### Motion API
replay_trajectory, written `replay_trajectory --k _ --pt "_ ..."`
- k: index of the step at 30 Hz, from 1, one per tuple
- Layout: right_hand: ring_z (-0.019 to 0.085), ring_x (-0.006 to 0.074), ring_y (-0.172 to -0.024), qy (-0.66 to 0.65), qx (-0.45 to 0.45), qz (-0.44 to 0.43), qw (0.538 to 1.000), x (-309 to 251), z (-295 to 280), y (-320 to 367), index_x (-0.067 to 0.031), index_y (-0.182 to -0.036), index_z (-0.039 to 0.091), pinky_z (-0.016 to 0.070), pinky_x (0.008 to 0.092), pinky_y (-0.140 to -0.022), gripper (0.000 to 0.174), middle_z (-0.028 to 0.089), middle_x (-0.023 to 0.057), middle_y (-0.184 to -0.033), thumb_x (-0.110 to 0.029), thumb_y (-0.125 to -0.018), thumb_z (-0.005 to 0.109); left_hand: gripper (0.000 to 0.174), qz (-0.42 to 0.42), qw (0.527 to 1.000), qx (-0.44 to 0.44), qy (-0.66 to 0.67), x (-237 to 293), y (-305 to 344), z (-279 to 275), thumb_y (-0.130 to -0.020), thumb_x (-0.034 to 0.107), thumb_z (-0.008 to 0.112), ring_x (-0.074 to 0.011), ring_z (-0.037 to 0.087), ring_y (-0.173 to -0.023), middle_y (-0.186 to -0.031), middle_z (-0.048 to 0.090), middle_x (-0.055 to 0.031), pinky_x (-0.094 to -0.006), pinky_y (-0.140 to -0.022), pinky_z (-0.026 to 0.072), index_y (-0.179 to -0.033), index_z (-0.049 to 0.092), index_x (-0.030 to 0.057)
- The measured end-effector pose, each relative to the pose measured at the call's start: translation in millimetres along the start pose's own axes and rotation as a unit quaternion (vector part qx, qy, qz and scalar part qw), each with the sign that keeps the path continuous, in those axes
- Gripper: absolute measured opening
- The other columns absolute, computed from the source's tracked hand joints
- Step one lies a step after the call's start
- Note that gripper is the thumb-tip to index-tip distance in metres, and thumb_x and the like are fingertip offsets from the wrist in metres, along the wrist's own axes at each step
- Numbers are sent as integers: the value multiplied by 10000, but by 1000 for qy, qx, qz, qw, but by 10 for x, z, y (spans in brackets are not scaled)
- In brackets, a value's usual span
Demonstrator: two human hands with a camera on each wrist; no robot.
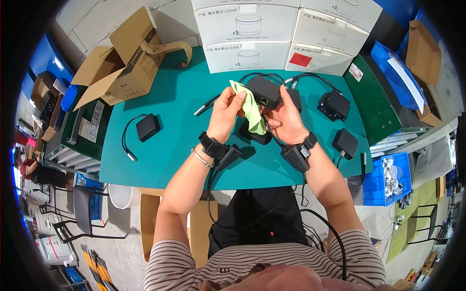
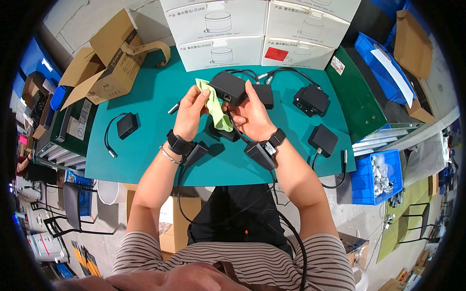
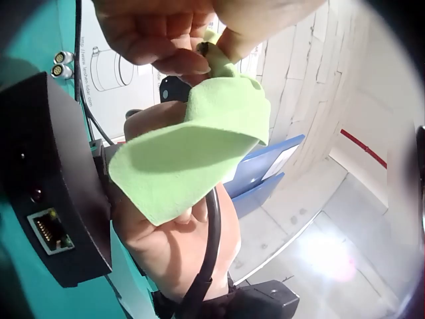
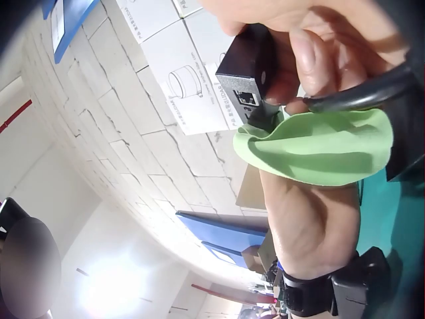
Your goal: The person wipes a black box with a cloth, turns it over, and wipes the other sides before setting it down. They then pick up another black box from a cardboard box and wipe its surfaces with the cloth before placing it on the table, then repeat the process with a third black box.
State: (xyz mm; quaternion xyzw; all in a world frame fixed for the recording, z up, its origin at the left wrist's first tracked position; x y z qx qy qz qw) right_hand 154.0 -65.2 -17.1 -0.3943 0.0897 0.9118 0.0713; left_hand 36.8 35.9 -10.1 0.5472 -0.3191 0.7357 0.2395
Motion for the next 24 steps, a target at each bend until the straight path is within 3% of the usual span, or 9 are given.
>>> replay_trajectory --k 12,14,16,22,24 --pt "320 50 -556 10 16 4 1000 -4 6 7 -134 -1188 555 235 184 -454 605 597 -2 -908 -630 -955 297 195 -10 999 -29 -11 18 20 64 -956 233 581 -43 544 -730 -844 617 12 -213 -636 441 -1010 560 48" --pt "315 49 -548 9 18 6 1000 -2 -1 10 -130 -1173 557 232 182 -454 606 593 -3 -898 -632 -954 296 193 5 1000 -7 -8 17 11 23 -959 233 577 -45 545 -727 -845 620 8 -213 -632 443 -1005 560 47" --pt "299 48 -523 -5 -42 33 999 23 -14 14 -125 -1128 560 269 195 -483 617 579 -9 -867 -646 -949 282 190 15 1000 14 -8 15 -11 -32 -962 232 571 -45 545 -725 -840 617 9 -212 -631 443 -1003 560 47" --pt "278 55 -493 40 -40 39 998 23 22 34 -120 -1100 556 348 241 -573 649 563 -12 -842 -665 -944 240 159 42 998 47 -12 69 -14 -72 -953 174 580 -60 550 -726 -844 594 -9 -228 -636 465 -983 514 32" --pt "279 54 -492 43 -45 37 997 17 21 28 -122 -1111 556 348 235 -573 650 567 -11 -845 -664 -944 237 180 76 992 98 -24 83 -3 -75 -924 113 615 -70 552 -731 -869 563 -25 -235 -620 474 -968 461 31"
Point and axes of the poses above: each hand's wrist, its own y-axis away from the middle knuckle, its own z-axis out of the palm, x = y × z, the point moved 4 cm from there along -y, towards the middle knuckle
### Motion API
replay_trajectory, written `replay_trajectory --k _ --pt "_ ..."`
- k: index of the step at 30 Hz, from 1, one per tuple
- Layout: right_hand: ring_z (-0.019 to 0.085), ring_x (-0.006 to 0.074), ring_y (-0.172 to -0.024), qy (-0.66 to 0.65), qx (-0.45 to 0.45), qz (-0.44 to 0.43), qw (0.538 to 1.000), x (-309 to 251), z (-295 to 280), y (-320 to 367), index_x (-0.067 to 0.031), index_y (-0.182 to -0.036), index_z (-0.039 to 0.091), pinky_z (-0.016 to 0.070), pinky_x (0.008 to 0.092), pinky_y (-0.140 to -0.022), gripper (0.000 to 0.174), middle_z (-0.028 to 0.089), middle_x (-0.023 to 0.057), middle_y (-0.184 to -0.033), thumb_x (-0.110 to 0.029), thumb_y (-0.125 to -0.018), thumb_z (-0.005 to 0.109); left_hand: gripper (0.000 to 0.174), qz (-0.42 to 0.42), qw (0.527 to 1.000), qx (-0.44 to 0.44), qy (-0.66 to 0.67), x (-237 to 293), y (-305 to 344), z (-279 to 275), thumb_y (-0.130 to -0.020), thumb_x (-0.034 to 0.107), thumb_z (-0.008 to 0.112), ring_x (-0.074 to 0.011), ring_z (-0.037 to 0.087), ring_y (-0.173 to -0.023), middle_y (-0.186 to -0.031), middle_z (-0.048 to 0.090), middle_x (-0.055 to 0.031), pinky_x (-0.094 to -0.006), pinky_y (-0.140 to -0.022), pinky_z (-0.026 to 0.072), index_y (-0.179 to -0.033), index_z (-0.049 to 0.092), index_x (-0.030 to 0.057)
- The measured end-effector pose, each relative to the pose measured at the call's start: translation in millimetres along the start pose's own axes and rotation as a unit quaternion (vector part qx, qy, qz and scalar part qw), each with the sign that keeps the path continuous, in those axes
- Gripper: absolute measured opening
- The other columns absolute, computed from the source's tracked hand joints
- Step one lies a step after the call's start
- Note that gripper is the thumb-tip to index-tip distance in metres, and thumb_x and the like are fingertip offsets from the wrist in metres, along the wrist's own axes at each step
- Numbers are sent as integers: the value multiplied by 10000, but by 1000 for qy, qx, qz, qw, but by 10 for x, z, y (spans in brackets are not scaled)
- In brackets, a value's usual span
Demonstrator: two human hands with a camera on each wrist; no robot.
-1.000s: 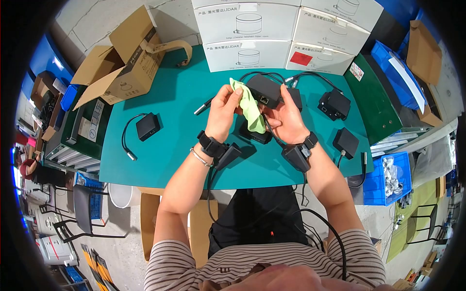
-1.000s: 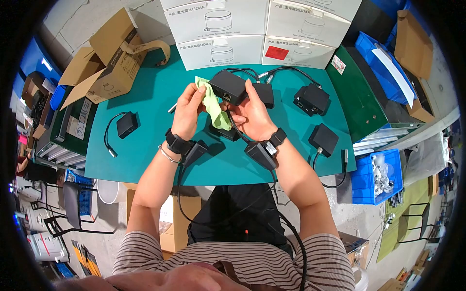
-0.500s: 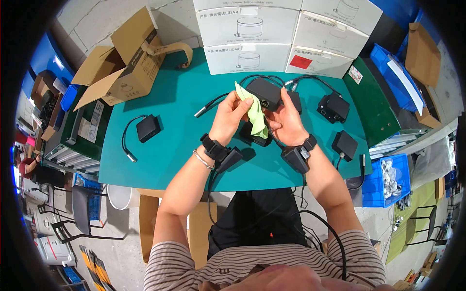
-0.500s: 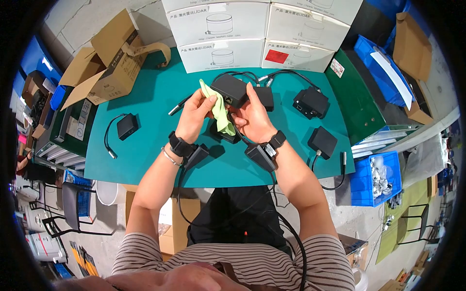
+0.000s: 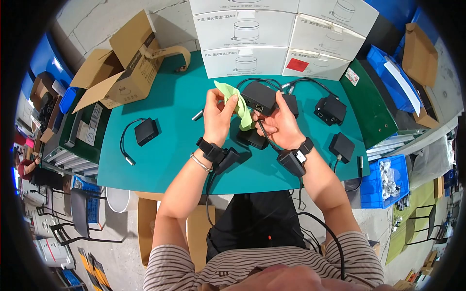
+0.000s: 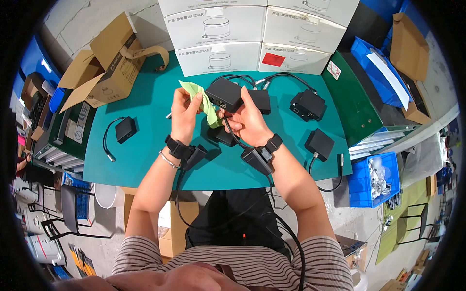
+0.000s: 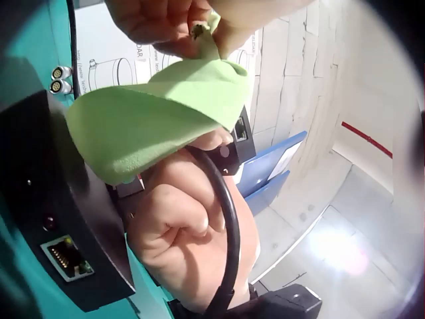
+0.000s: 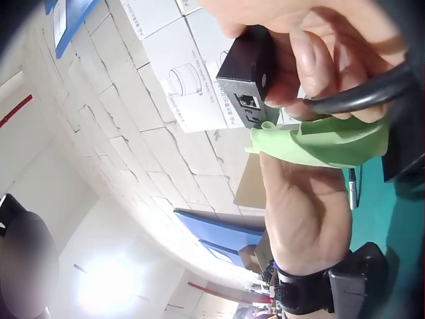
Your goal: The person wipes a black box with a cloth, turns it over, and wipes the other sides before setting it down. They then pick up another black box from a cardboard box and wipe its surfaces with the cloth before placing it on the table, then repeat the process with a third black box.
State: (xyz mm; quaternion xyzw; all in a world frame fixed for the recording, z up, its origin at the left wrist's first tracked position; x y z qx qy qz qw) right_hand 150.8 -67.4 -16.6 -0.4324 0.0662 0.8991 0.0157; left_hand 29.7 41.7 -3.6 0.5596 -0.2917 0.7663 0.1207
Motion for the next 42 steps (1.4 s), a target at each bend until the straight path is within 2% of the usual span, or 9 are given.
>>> replay_trajectory --k 4,7,9,16,23,25,30,35,42 --pt "287 52 -494 -2 -15 1 1000 7 13 1 -131 -1157 553 347 227 -572 651 577 -5 -854 -659 -947 236 221 66 997 36 8 38 -7 -11 -901 73 634 -69 534 -722 -884 520 -24 -227 -603 467 -961 424 37" --pt "286 51 -495 -2 -10 1 1000 21 15 -7 -137 -1187 547 344 223 -568 649 581 -2 -854 -655 -950 235 208 74 996 24 -41 -61 -35 -73 -882 39 638 -72 516 -734 -882 492 -18 -225 -614 458 -957 445 31" --pt "285 51 -495 2 -11 0 1000 20 24 -6 -137 -1188 545 343 222 -567 649 582 -2 -855 -654 -950 233 184 126 986 38 -105 -103 -63 -97 -863 24 643 -77 505 -752 -890 488 -20 -224 -623 450 -945 478 24" --pt "283 51 -498 3 -8 -3 1000 13 24 1 -140 -1160 546 324 217 -552 639 567 -7 -833 -657 -949 234 164 103 992 23 -65 38 22 -12 -845 25 644 -101 538 -786 -923 512 -40 -243 -650 475 -935 508 16" --pt "275 62 -499 -13 29 -4 999 13 43 4 -135 -1154 533 279 210 -515 610 567 -12 -846 -641 -955 256 169 145 974 -34 -170 167 102 107 -791 45 690 -128 581 -749 -913 560 -53 -252 -656 510 -932 600 18" --pt "274 66 -501 -23 16 -18 999 -3 64 2 -132 -1155 525 251 208 -488 597 570 -12 -865 -632 -959 265 184 140 966 -81 -202 226 136 161 -813 19 680 -107 570 -817 -981 538 -44 -245 -732 515 -976 598 2" --pt "267 68 -516 -25 14 -18 999 34 -7 -35 -138 -1177 517 236 208 -475 598 575 -11 -885 -634 -958 267 165 154 960 -101 -213 273 164 202 -791 15 695 -111 588 -778 -940 562 -53 -242 -719 518 -943 630 3" --pt "262 69 -528 1 10 -16 1000 15 49 0 -144 -1184 520 236 213 -476 605 575 -11 -870 -642 -955 263 161 182 950 3 -255 291 125 87 -786 5 704 -106 598 -742 -920 573 -55 -241 -669 514 -933 639 14" --pt "282 65 -528 -13 12 -11 1000 36 -6 -18 -112 -1110 573 236 212 -469 635 542 -21 -812 -640 -958 255 170 172 951 -85 -241 302 188 218 -758 -7 714 -100 573 -707 -887 585 -46 -236 -627 491 -916 659 24"
Point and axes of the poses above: each hand's wrist, its own y-axis away from the middle knuckle, its own z-axis out of the palm, x = y × z, the point moved 4 cm from there along -y, towards the middle knuckle
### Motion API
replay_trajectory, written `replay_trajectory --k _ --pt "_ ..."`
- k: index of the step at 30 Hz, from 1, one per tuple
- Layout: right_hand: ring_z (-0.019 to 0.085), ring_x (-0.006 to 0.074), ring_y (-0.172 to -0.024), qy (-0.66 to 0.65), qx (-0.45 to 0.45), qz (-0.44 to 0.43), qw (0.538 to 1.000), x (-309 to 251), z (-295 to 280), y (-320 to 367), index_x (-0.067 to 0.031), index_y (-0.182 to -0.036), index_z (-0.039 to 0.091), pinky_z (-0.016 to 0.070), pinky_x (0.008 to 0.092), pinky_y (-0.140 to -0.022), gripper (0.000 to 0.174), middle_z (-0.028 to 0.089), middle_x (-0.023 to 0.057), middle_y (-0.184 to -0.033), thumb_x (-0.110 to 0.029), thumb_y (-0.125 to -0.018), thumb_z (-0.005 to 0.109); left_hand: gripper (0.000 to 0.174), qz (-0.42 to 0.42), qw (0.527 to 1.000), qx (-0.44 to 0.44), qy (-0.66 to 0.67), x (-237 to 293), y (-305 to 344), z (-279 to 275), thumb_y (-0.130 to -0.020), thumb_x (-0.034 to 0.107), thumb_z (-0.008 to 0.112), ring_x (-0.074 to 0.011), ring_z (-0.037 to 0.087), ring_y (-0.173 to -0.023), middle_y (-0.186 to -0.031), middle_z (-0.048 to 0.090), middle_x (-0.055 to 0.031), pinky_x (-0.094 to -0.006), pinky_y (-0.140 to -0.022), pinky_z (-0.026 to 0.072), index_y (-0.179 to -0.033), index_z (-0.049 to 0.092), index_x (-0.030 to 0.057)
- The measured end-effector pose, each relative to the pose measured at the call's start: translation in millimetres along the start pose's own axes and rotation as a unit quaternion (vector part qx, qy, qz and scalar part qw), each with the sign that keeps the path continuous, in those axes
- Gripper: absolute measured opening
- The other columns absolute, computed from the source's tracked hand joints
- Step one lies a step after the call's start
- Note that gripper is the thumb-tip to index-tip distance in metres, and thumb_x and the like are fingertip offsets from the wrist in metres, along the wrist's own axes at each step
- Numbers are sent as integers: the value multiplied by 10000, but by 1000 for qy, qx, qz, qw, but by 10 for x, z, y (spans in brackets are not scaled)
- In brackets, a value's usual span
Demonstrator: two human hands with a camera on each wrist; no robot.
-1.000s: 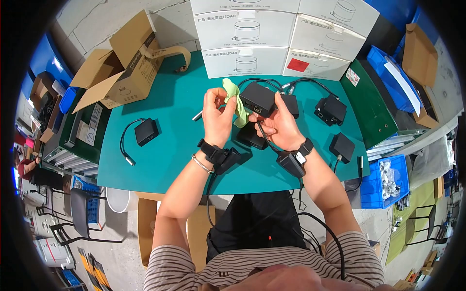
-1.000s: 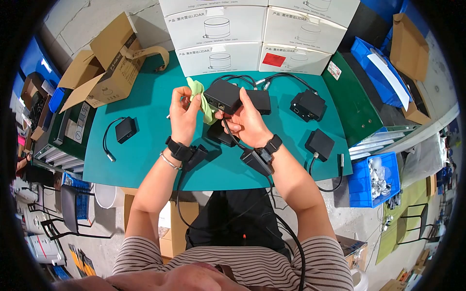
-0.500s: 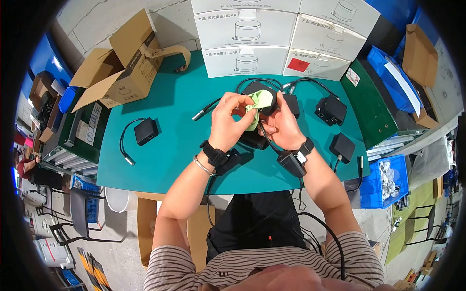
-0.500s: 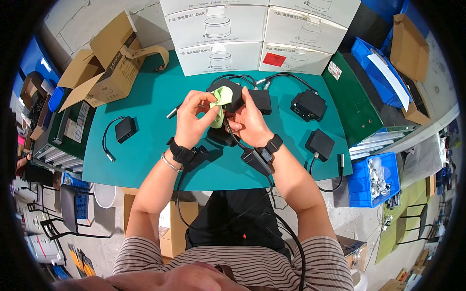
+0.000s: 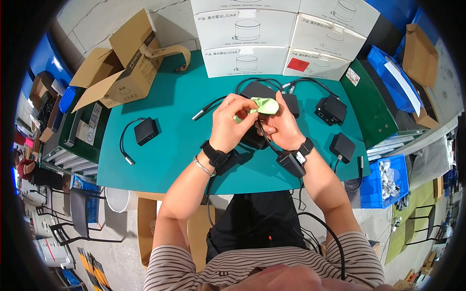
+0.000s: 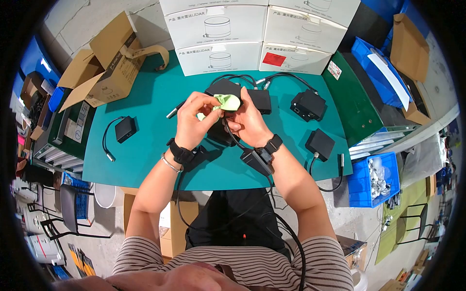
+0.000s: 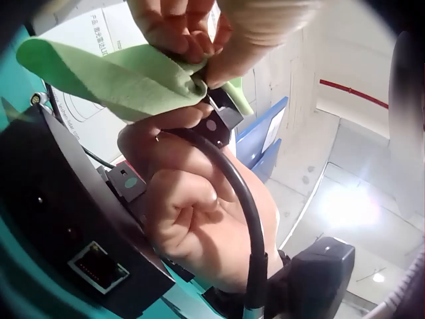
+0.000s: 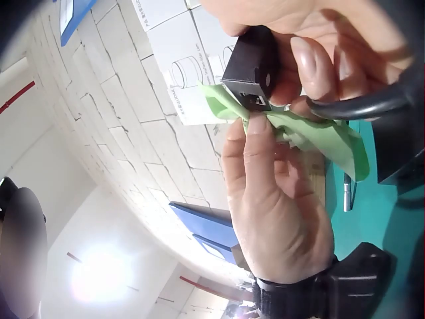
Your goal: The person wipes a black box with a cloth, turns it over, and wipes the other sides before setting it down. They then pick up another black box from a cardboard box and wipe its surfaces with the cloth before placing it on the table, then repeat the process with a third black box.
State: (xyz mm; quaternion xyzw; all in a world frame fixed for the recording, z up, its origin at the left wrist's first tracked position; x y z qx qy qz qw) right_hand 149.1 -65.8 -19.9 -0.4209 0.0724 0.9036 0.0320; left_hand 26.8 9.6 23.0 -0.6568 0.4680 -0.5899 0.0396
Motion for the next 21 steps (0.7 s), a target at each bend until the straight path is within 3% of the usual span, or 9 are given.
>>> replay_trajectory --k 6,8,13,21 --pt "281 65 -487 14 9 5 1000 12 -36 -18 -127 -1128 578 286 226 -513 626 537 -45 -797 -624 -967 231 162 7 999 -34 -1 30 3 9 -748 -13 715 -98 581 -701 -878 586 -44 -227 -625 487 -897 666 25" --pt "294 65 -527 9 3 -10 1000 -25 46 4 -109 -1107 561 237 205 -468 616 558 -7 -823 -623 -967 252 142 -3 1000 5 2 26 -1 -29 -764 -10 710 -93 596 -701 -883 580 -47 -227 -630 491 -892 653 12" --pt "278 63 -506 11 1 -5 1000 -13 45 11 -132 -1168 518 234 198 -471 600 580 17 -851 -625 -965 242 141 -24 998 60 13 -81 -10 -80 -791 12 708 -86 601 -712 -913 569 -46 -227 -637 496 -903 627 -13" --pt "297 63 -537 14 -1 -3 1000 -1 -19 -13 -116 -1112 563 228 199 -471 630 567 5 -837 -642 -956 254 138 7 1000 -17 -4 18 -1 9 -752 2 723 -105 571 -657 -828 580 -41 -238 -609 474 -860 643 31"
Point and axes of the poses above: each hand's wrist, its own y-axis away from the middle knuckle, its own z-axis out of the palm, x = y × z, the point moved 4 cm from there along -y, towards the middle knuckle
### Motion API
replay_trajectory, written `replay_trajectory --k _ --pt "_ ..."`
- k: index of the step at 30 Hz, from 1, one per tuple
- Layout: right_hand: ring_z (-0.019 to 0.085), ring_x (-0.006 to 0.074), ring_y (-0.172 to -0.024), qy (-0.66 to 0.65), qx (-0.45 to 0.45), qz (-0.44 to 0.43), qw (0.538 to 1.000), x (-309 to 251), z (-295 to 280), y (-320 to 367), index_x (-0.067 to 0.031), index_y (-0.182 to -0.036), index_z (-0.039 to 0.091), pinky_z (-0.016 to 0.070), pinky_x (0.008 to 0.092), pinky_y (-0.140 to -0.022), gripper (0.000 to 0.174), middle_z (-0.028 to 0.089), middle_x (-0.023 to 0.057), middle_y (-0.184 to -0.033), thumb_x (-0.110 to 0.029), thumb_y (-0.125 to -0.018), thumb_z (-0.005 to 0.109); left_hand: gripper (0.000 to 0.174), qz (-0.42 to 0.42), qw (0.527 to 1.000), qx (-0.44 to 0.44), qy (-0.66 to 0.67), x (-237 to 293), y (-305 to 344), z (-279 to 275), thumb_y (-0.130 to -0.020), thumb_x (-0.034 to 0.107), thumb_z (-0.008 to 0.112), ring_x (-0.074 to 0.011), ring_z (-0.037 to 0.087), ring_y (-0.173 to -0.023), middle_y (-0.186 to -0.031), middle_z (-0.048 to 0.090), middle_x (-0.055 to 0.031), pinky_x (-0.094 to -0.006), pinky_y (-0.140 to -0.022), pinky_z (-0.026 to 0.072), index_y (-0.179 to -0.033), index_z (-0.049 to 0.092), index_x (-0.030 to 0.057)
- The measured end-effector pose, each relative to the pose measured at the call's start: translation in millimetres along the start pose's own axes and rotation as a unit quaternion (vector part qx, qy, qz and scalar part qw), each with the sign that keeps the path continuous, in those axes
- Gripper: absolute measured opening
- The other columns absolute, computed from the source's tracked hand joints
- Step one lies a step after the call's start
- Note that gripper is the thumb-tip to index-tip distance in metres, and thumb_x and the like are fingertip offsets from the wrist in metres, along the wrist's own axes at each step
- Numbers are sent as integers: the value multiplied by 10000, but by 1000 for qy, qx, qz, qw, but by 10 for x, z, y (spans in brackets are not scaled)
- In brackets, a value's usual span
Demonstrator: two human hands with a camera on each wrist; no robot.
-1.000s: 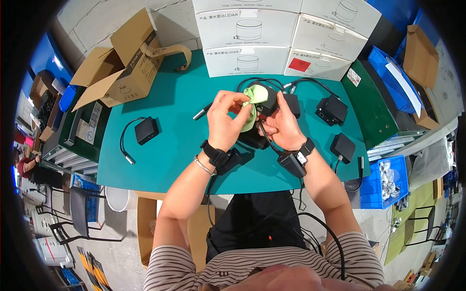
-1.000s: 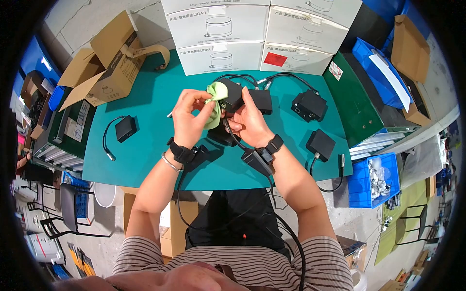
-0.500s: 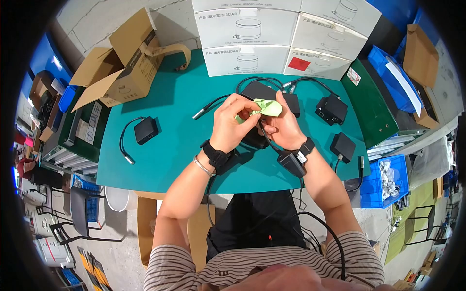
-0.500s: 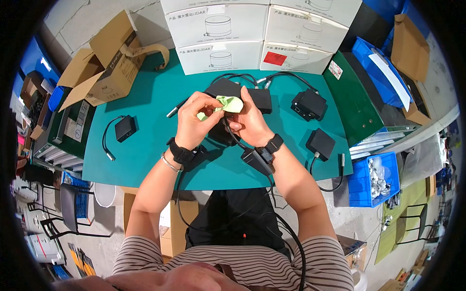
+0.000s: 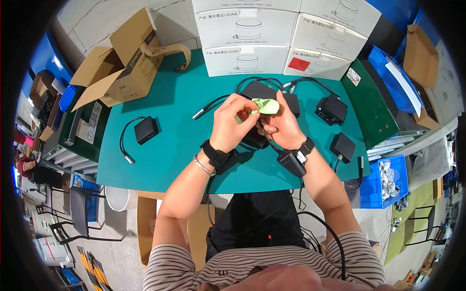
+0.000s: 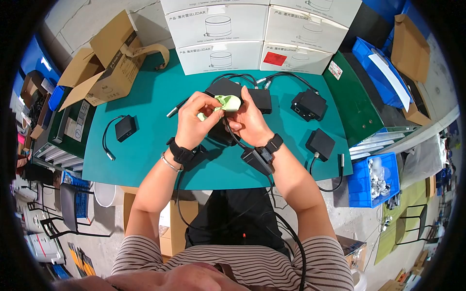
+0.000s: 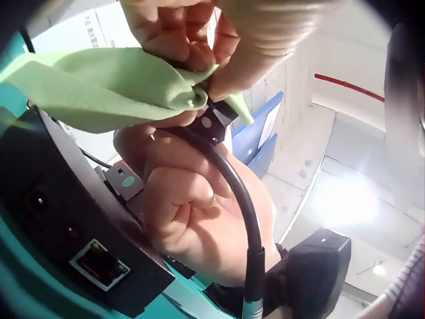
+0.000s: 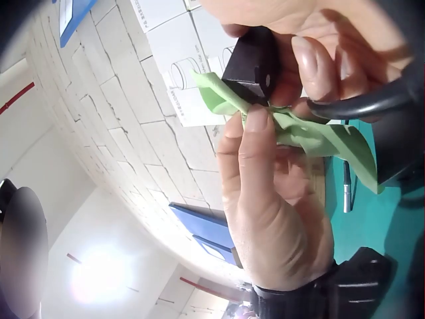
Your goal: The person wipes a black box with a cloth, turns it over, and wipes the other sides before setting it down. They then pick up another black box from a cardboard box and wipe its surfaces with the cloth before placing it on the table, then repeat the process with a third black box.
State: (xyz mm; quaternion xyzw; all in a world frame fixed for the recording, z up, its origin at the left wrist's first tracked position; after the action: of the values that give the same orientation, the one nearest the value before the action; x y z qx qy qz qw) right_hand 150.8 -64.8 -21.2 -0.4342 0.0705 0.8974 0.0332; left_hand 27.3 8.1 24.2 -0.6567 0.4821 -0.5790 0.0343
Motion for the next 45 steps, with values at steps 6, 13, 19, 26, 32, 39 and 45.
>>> replay_trajectory --k 6,13,19,26,32,39,45 --pt "289 63 -521 1 7 10 1000 -18 60 32 -145 -1140 549 245 206 -493 623 578 -6 -844 -658 -946 254 150 -44 994 86 51 -133 -11 -64 -758 17 713 -117 601 -666 -859 583 -50 -243 -621 499 -889 641 20" --pt "287 64 -517 -3 0 14 1000 -10 31 10 -113 -1106 575 241 210 -482 656 562 -9 -823 -659 -947 248 143 -22 1000 -4 1 -29 -4 -21 -754 3 720 -91 568 -671 -840 579 -42 -232 -613 477 -874 644 13" --pt "282 65 -499 3 -12 10 1000 10 -6 -3 -114 -1115 567 300 228 -534 648 554 -19 -826 -649 -954 239 144 -13 1000 17 -8 -8 -15 -37 -749 6 720 -107 570 -656 -825 582 -46 -241 -609 478 -872 646 20" --pt "298 64 -515 21 -7 9 1000 -23 86 38 -137 -1115 558 303 219 -542 620 576 2 -850 -642 -958 234 153 -40 988 138 58 -170 -38 -167 -775 40 727 -112 589 -673 -866 578 -52 -245 -611 496 -899 640 19" --pt "341 74 -556 129 13 -39 991 188 -88 -38 -134 -1081 505 287 219 -505 473 483 -18 -784 -518 -1013 238 147 77 995 26 -53 115 24 -43 -756 20 739 -102 528 -646 -869 582 -48 -230 -579 440 -892 685 36" --pt "377 66 -511 252 24 -43 966 175 67 17 -85 -825 534 290 222 -478 626 470 -8 -642 -621 -970 244 101 15 991 88 -100 6 -38 -183 -780 59 722 -119 502 -632 -802 583 -38 -251 -556 415 -868 680 32" --pt "412 74 -478 357 32 -41 933 170 90 22 -81 -635 492 310 234 -468 728 446 -8 -514 -697 -927 235 88 50 992 48 -105 47 -35 -137 -753 113 733 -236 576 -766 -797 604 -38 -338 -724 439 -799 671 70"
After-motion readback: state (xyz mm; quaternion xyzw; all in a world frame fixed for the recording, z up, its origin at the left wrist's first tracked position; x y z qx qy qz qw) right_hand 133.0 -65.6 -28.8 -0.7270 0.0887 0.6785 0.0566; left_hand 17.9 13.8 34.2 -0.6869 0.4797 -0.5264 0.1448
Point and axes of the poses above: each hand's wrist, its own y-axis away from the middle knuckle, its own z-axis out of the palm, x = y × z, the point moved 4 cm from there along -y, towards the middle knuckle
